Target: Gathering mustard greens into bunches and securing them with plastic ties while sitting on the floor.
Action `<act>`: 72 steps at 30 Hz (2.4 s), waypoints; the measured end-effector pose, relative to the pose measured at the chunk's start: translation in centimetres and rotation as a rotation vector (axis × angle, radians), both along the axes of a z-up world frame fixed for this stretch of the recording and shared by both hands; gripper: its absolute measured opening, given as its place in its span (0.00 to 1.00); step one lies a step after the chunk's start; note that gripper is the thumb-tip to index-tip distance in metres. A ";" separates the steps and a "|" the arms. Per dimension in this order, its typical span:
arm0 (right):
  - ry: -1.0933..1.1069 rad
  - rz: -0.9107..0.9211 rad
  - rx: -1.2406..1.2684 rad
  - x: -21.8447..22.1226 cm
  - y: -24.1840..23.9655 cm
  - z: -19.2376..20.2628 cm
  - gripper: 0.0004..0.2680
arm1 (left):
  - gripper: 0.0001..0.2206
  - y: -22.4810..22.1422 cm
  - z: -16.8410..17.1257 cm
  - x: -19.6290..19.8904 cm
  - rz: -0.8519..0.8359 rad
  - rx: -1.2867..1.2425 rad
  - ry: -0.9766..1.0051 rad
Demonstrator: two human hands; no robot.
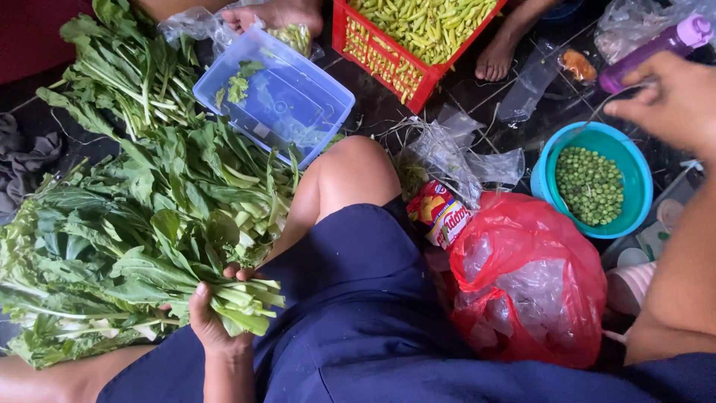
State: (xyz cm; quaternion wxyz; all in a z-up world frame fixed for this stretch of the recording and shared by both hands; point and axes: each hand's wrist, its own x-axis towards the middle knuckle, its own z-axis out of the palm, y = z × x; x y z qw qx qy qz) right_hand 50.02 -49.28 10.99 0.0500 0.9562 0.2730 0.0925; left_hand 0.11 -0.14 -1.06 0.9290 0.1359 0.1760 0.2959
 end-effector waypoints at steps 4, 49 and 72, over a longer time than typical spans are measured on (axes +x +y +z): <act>0.404 0.175 0.423 3.0 -2.4 1.0 0.17 | 0.22 0.0 0.2 0.1 0.024 -0.012 0.018; 0.440 0.422 0.381 -24.4 19.0 -11.4 0.09 | 0.38 -10.7 3.5 16.0 -0.926 0.881 0.970; 0.305 0.790 -0.111 -23.8 23.8 -7.7 0.26 | 0.24 -4.5 -6.0 12.1 -0.657 0.776 1.127</act>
